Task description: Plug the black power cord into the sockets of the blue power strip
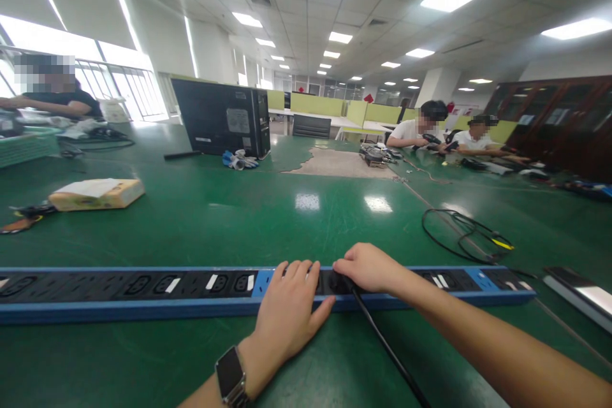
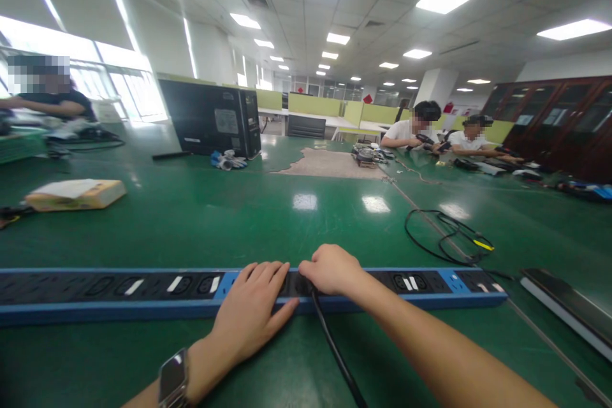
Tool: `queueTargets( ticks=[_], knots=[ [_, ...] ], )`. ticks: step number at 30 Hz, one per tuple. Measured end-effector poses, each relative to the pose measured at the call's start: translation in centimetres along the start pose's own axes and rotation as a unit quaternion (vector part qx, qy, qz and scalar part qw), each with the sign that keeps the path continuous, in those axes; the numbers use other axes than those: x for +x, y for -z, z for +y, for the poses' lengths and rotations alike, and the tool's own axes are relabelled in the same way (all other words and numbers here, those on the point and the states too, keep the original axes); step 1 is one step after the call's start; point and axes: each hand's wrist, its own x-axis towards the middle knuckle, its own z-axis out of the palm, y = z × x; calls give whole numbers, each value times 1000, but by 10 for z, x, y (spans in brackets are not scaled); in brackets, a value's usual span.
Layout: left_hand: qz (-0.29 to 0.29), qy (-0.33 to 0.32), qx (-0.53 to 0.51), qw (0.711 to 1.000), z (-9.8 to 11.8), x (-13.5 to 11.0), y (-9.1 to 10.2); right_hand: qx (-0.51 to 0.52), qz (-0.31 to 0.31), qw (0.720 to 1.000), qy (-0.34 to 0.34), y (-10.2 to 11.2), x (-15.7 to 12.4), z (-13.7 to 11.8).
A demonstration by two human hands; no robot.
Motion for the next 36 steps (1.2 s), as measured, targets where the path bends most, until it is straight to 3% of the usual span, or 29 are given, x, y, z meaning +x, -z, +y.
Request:
queueTargets(
  ticks=[8,13,22,29,36],
  knots=[
    [10,-3,-7,1000,0,-2,-1,-97,23,994,-50,-1,-3,-20],
    [4,-4,-7,1000,1,-1,1,-135,42,989,-45,0,-4,-32],
    [-2,2,-6,1000,0,0,1,-155,56,986,-12,-2,-15,-37],
    [-11,2,5,1000,1,1,4,-135,23,990,-18,0,-7,-24],
    [-3,2,-3,1000,1,0,1,-139,72,987,-42,-15,-21,-31]
  ],
)
